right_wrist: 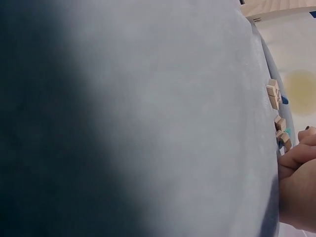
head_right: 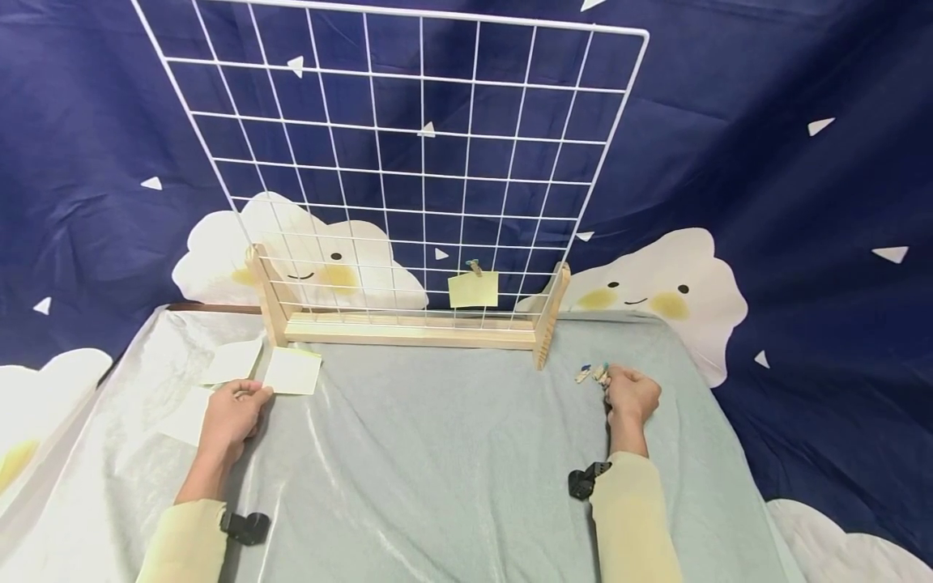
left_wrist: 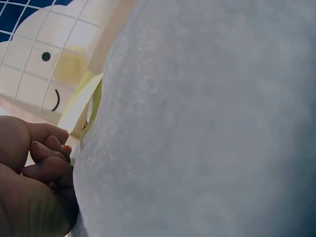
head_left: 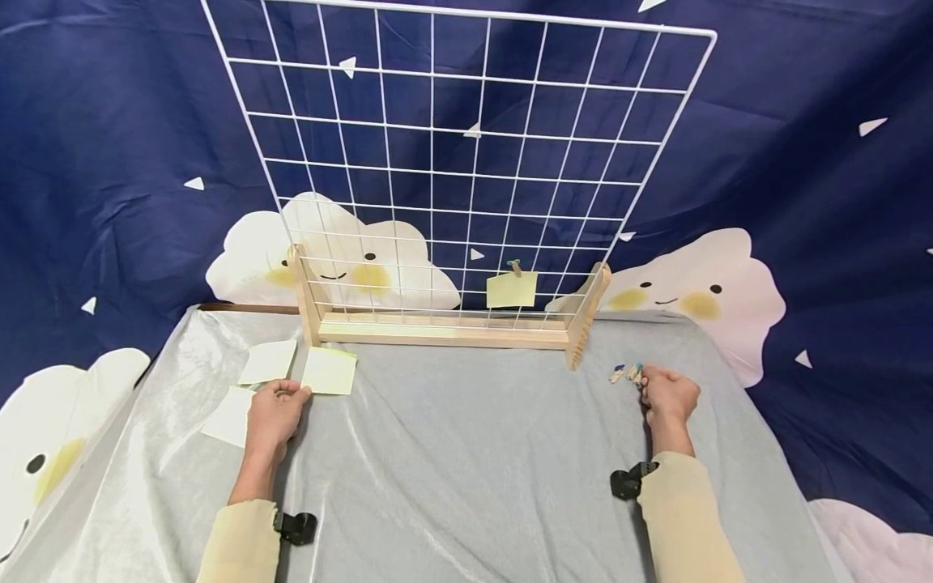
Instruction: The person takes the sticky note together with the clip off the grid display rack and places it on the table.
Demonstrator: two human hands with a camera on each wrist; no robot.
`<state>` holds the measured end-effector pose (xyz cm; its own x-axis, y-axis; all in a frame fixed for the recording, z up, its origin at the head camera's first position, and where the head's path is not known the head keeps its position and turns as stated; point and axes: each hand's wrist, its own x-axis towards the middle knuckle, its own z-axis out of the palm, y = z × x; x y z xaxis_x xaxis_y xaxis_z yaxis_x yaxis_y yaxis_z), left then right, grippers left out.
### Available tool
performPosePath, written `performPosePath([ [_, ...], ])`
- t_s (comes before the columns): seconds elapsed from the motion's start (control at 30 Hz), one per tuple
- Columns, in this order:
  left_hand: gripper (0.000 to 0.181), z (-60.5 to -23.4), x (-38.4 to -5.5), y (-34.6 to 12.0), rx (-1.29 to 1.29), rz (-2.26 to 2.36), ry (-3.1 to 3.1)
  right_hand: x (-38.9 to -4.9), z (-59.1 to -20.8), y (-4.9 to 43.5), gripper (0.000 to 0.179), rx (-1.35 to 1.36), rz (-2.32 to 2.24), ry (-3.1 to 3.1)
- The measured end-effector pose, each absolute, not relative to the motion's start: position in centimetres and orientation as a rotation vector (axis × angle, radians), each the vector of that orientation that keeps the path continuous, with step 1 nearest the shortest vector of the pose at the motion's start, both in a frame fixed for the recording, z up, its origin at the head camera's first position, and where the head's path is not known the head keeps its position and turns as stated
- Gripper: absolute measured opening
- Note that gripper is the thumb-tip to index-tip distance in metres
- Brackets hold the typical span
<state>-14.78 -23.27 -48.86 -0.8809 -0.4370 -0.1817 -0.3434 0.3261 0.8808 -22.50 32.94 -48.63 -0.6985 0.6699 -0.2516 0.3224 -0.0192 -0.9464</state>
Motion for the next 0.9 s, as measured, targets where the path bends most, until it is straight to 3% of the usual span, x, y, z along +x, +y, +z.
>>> performPosePath([
  [0.3,0.027,-48.6,-15.0,-23.2,0.755,-1.587,-2.495,-22.4,-48.5,32.9,0.005,-0.967,1.897,-1.846],
  [0.9,0.029,-48.3,-15.1,-22.9,0.703,-1.597,-2.508,-21.9,-45.5,31.0,0.011,-0.792,1.919,-1.898],
])
